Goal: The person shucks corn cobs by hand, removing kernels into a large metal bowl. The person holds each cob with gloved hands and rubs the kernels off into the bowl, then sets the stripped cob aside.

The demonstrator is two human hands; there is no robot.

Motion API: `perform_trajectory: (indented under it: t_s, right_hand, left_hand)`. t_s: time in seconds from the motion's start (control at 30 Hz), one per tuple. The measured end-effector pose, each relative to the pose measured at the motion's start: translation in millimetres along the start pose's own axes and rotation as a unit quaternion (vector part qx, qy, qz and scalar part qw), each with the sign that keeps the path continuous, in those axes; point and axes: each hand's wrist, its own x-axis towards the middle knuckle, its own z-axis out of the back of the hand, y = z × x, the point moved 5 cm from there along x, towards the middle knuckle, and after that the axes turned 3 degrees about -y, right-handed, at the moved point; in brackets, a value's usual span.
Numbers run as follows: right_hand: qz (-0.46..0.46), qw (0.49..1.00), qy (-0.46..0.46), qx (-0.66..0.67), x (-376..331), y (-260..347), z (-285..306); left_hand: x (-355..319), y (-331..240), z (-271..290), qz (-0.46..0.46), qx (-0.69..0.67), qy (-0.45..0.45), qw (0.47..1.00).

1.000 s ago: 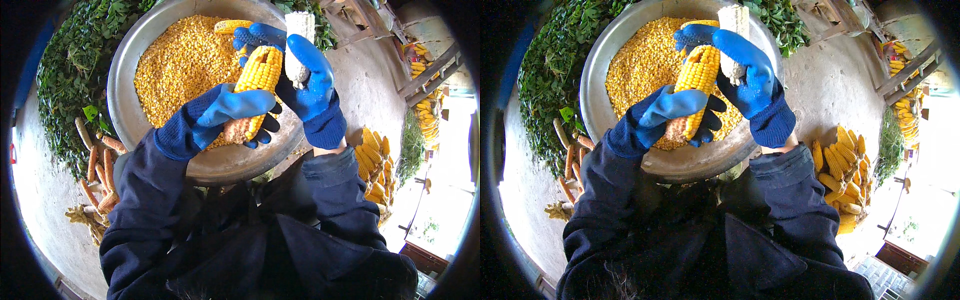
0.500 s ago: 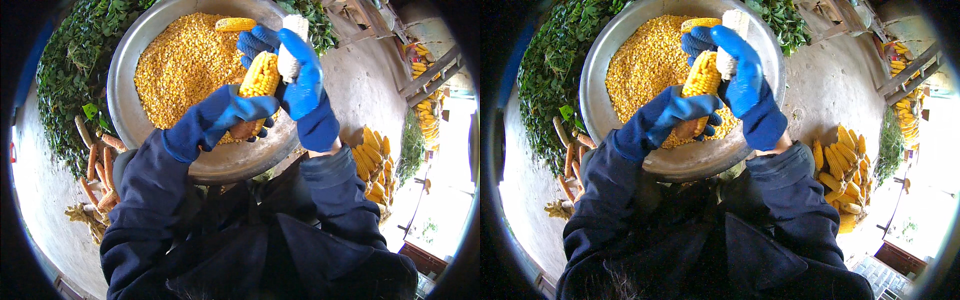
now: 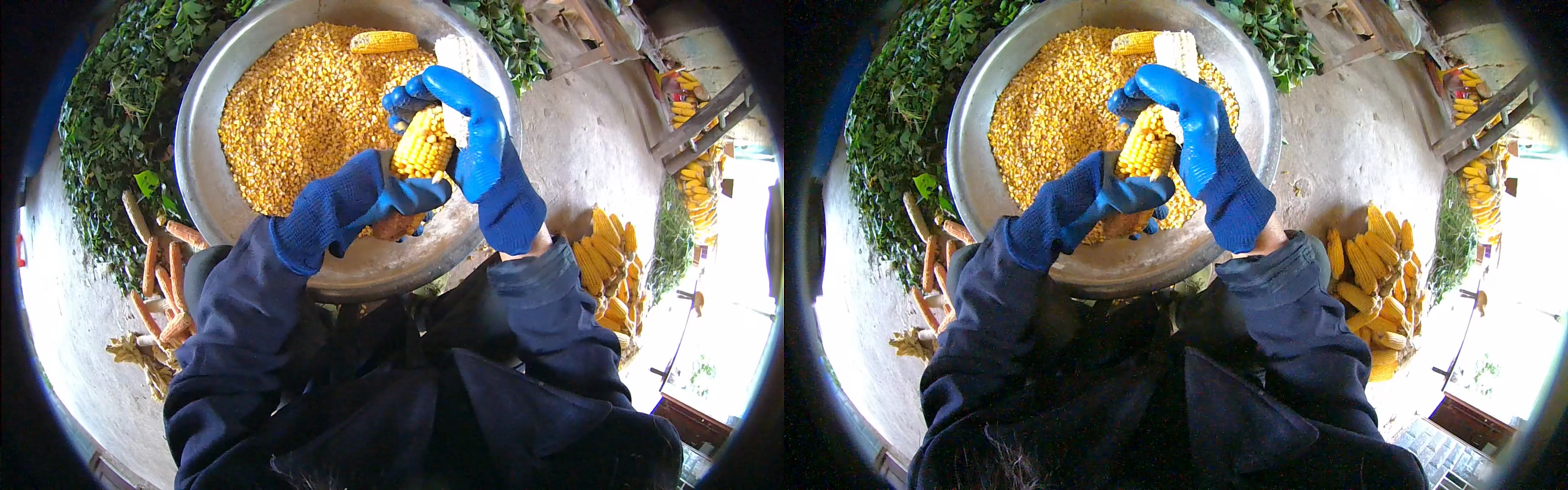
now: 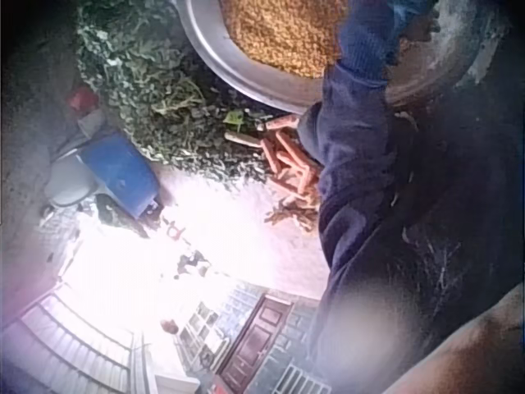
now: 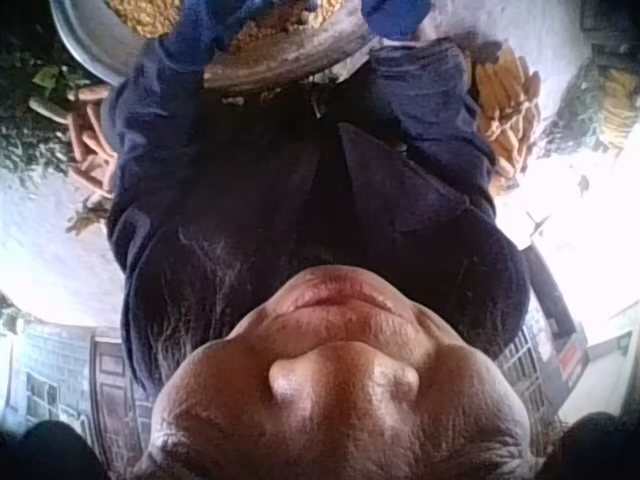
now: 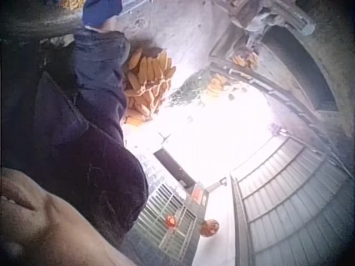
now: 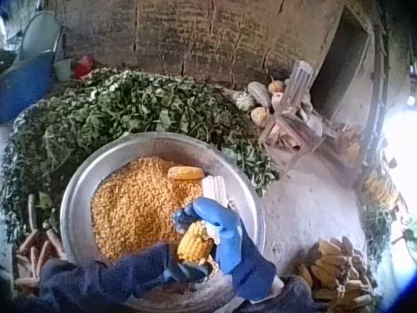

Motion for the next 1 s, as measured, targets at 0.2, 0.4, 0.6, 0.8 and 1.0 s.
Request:
perform_trajectory:
  t_s: [0.2,0.4,0.6,0.8,1.0]
  right_hand:
    - [0.024,0.997,-0.064,0.036,1.2,3.9,6.2]
    - [0.076,0.996,0.038,-0.038,-15.0,46.4,-22.0]
    - [0.069,0.996,-0.05,-0.03,-3.2,15.6,-15.7]
    - [-0.057,0.98,-0.161,-0.097,13.6,-19.3,-16.9]
    - [0.059,0.996,-0.046,-0.045,0.7,25.0,-8.7]
  left_hand:
    - [-21.1,-14.2,1.6,0.006,0.041,-0.025,0.999]
    - [-46.5,-32.8,-5.4,-0.053,-0.178,0.159,0.97]
    - [-28.3,-21.6,-6.4,-0.01,-0.053,0.041,0.998]
    - [29.7,24.8,15.8,0.025,-0.243,-0.007,0.97]
    - [-31.8,-26.6,-7.7,-0.012,-0.093,-0.038,0.995]
